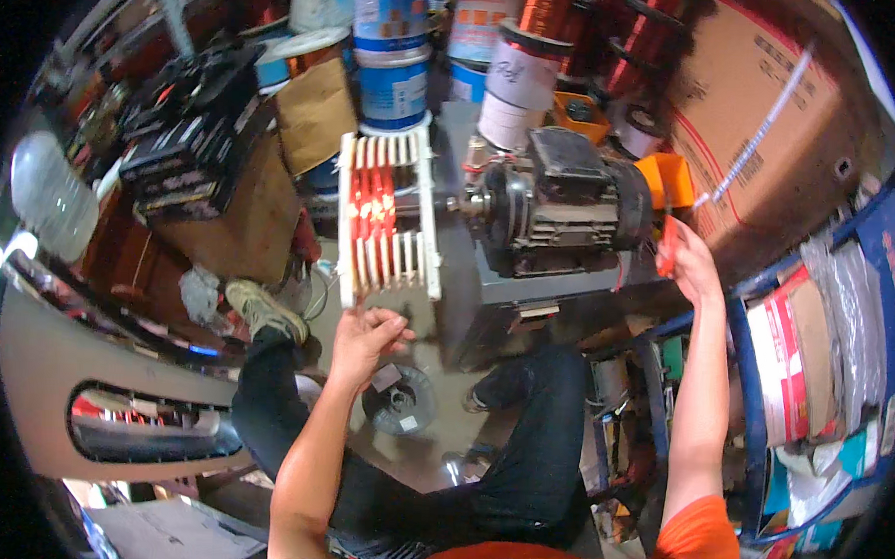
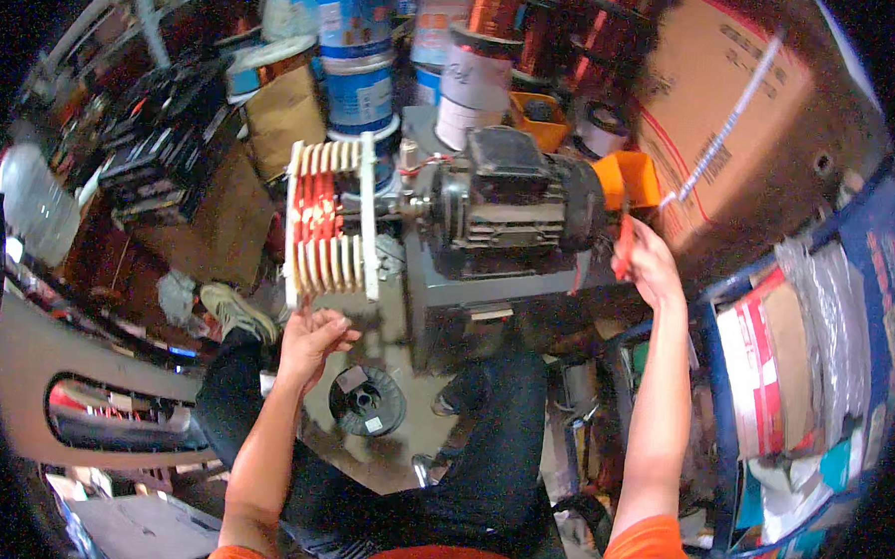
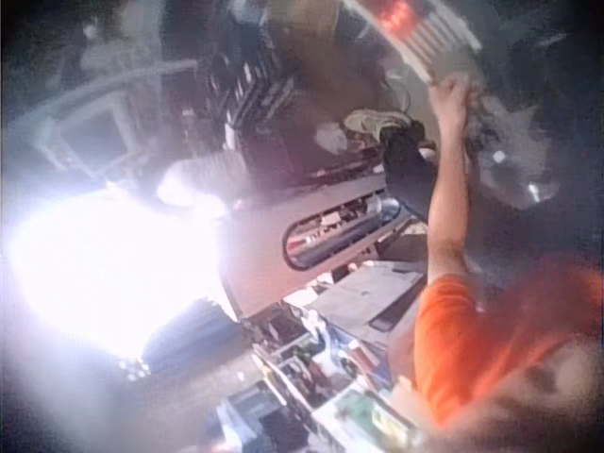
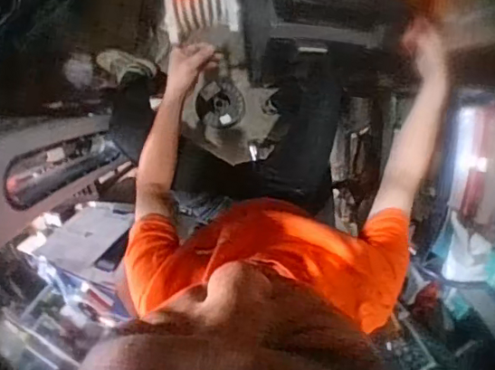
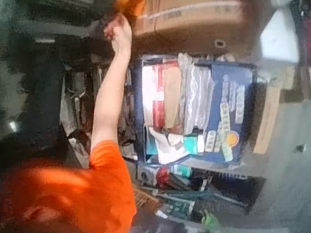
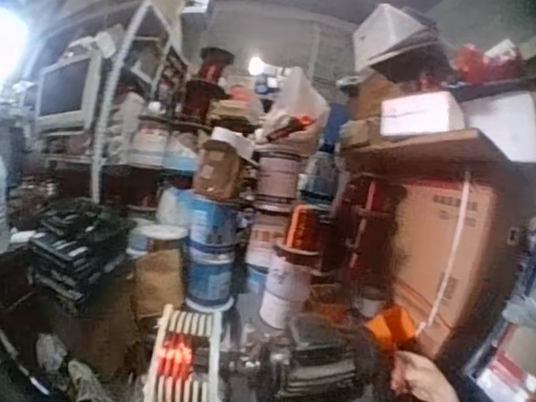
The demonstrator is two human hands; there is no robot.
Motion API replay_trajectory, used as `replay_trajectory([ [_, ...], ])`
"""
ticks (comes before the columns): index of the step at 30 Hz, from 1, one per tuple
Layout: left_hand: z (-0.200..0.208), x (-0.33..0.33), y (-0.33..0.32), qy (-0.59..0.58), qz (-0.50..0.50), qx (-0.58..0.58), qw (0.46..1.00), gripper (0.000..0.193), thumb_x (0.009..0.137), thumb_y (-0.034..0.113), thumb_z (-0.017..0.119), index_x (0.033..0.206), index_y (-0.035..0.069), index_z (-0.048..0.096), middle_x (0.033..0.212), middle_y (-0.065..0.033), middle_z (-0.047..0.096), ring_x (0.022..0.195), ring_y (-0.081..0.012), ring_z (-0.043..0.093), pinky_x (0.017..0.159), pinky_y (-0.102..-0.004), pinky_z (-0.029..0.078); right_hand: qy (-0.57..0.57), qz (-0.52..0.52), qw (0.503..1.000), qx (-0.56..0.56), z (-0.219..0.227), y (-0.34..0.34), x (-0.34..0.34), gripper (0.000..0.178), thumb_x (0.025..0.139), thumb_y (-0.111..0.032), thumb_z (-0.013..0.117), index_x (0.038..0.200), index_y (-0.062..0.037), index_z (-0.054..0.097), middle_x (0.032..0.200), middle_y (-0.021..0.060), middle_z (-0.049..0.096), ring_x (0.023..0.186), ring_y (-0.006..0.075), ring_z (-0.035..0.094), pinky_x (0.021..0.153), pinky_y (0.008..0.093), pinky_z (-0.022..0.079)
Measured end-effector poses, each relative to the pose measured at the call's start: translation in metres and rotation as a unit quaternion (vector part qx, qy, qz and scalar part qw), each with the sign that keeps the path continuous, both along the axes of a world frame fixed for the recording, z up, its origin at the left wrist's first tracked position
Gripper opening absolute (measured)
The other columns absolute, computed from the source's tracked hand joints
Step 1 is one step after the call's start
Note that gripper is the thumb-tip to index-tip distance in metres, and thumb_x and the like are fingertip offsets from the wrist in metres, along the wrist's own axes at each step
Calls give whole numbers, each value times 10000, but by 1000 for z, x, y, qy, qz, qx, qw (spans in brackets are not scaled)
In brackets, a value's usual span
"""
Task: The person winds red copper wire onto a white slotted bobbin using a motorized winding machine. They repeatedly adjust the wire, secure it with small ties, and inspect the coil. The person removes the finished coil from the bobbin and places it on a nearby cabinet.
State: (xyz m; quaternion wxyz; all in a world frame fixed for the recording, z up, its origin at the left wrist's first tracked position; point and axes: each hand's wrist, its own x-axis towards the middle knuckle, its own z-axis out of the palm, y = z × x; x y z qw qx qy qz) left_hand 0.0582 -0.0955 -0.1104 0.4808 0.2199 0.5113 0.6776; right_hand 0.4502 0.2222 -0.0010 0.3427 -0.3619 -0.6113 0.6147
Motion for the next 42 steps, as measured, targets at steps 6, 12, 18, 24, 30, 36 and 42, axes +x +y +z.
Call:
replay_trajectory([
  [6, -2, -7, 2, -1, -53, -17, 998, 343, 886, 13, 651, 1189, -20, 492, 858, -77, 638, 767, -183, 686, 627, -252, 556, 74, 148, 986, 19, 13, -104, -37, 491, 807, -59, 711, 1261, -20, 528, 737, 35, 562, 518, 121, 541, 464, 220, 442],
  [12, -3, -12, 0, -20, -81, -14, 996, 733, 864, -5, 662, 1463, 72, 247, 902, -85, 627, 801, -202, 686, 651, -264, 560, -241, 306, 902, 185, -16, -188, -138, 382, 796, -26, 700, 1163, -54, 597, 807, 43, 592, 704, 114, 550, 678, 264, 471],
  [18, 0, -13, -7, -14, -92, -11, 996, 960, 845, -17, 681, 1538, 117, 31, 907, -104, 635, 794, -229, 687, 661, -301, 578, -409, 319, 814, 264, -20, -205, -190, 407, 871, -296, 605, 1204, -64, 569, 994, 169, 636, 953, 371, 628, 796, 456, 506],
  [24, 4, -11, -7, 5, -94, -4, 996, 914, 821, -54, 658, 1538, 92, 109, 900, -125, 635, 793, -224, 684, 663, -287, 559, -412, 292, 798, 330, -25, -216, -214, 361, 859, -248, 606, 1168, -61, 609, 973, 171, 654, 909, 364, 645, 769, 443, 508],
  [30, 2, -12, -4, 19, -87, -6, 996, 910, 803, -81, 650, 1526, 55, 114, 868, -141, 655, 761, -217, 683, 649, -285, 563, -428, 303, 811, 261, -26, -220, -231, 298, 842, -221, 619, 1083, -49, 653, 944, 228, 676, 927, 409, 643, 777, 459, 514],
  [36, -1, -14, -9, 29, -76, 7, 997, 873, 801, -85, 650, 1501, 16, 139, 854, -153, 664, 740, -216, 684, 643, -285, 565, -410, 278, 836, 238, -35, -225, -232, 260, 832, -162, 626, 1054, -28, 648, 848, 236, 665, 852, 424, 650, 716, 444, 523],
  [42, -7, -15, -5, 100, -89, -23, 991, 873, 802, -37, 665, 1498, -9, 139, 800, -118, 680, 689, -160, 657, 613, -260, 532, -368, 289, 849, 246, -52, -220, -221, 312, 844, -176, 605, 1113, -18, 614, 937, 259, 662, 892, 463, 638, 761, 499, 524],
])
